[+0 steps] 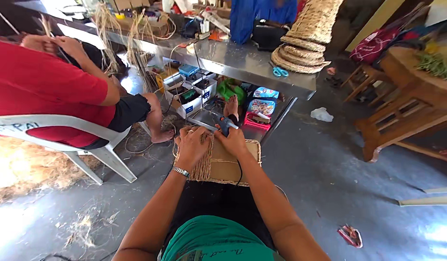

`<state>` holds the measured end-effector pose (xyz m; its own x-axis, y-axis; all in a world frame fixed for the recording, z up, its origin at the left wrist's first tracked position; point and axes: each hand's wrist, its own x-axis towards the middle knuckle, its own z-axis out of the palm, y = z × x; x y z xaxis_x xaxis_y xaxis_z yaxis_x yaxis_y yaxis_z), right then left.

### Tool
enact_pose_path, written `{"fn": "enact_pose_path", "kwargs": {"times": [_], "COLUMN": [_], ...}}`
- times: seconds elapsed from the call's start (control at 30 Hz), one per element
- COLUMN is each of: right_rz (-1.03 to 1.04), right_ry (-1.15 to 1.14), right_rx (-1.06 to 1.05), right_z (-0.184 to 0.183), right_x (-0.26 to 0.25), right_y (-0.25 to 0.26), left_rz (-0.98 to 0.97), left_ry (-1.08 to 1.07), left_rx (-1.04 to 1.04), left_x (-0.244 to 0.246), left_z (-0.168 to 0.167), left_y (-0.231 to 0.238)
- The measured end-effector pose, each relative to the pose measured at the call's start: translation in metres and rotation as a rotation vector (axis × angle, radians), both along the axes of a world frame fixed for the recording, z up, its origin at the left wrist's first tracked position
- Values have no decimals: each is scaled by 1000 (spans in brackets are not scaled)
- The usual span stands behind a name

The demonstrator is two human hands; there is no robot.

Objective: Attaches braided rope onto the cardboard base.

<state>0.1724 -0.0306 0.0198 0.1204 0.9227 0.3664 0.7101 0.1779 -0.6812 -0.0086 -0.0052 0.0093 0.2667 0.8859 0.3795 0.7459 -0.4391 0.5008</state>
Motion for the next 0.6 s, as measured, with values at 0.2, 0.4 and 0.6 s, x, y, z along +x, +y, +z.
{"fn": "enact_pose_path", "kwargs": {"times": [0.2,0.4,0.6], "right_rz": [8,6,17], "right_ry": [0,-8,-6], "right_rx": [-49,-44,-45], "right_z": [-2,-5,-5], "right_x": [3,3,0], "right_y": [4,5,3], "left_rz": [-3,22,49], "left_ry": [-59,-19,4], "left_rx": [-31,-69,-76], "left_x": [-2,2,5], "left_z": [-7,-4,-4], "left_y": [5,4,0]}}
